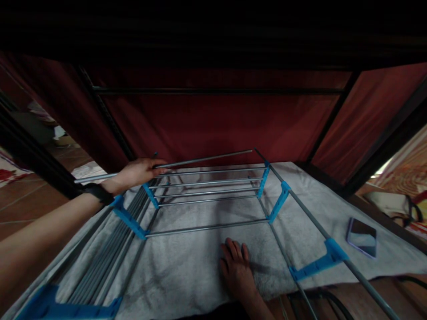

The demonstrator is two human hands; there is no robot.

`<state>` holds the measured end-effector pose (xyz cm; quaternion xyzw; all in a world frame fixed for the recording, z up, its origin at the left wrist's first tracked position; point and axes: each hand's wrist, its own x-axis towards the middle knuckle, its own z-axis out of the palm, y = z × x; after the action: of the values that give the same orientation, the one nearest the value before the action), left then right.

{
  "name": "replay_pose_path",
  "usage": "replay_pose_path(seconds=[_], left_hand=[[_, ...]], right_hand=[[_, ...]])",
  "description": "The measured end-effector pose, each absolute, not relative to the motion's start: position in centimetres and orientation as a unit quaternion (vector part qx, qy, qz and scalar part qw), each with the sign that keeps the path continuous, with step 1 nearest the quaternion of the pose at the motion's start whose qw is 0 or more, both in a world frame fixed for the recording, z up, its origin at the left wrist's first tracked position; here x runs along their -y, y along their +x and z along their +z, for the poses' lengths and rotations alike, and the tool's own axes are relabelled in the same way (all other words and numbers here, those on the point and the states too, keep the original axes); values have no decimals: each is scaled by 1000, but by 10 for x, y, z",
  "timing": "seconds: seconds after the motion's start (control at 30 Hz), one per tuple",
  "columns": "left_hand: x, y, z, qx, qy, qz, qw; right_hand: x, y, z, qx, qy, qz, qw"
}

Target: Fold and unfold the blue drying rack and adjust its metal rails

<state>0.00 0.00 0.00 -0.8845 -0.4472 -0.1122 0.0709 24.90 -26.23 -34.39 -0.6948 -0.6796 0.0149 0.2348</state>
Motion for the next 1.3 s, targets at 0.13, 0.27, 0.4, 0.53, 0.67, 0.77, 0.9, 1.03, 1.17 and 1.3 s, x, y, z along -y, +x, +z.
replay_pose_path(seconds=[0.13,0.27,0.4,0.53,0.67,0.77,0.9,1.03,1.17,1.3], left_hand=[[-19,20,5,468,-872,-60,129],[-3,53,6,422,-885,-87,178],[31,70,-15,392,-892,-124,187],[61,60,-53,392,-890,-151,178],[85,47,-89,399,-888,-154,168],[102,44,-114,402,-889,-157,151],[122,47,-149,415,-891,-159,92],[137,46,-185,425,-892,-154,21],[147,39,-219,422,-896,-139,-20],[153,30,-248,429,-891,-139,-38]], right_hand=[[263,249,-345,676,-698,17,237],[263,249,-345,675,-699,20,234],[262,249,-347,676,-701,18,225],[260,249,-349,673,-706,17,220],[261,247,-345,669,-706,12,233],[261,248,-344,663,-699,23,267],[261,258,-354,633,-679,83,363],[261,276,-368,510,-666,207,503],[263,295,-365,331,-652,315,605],[268,312,-351,207,-573,429,667]])
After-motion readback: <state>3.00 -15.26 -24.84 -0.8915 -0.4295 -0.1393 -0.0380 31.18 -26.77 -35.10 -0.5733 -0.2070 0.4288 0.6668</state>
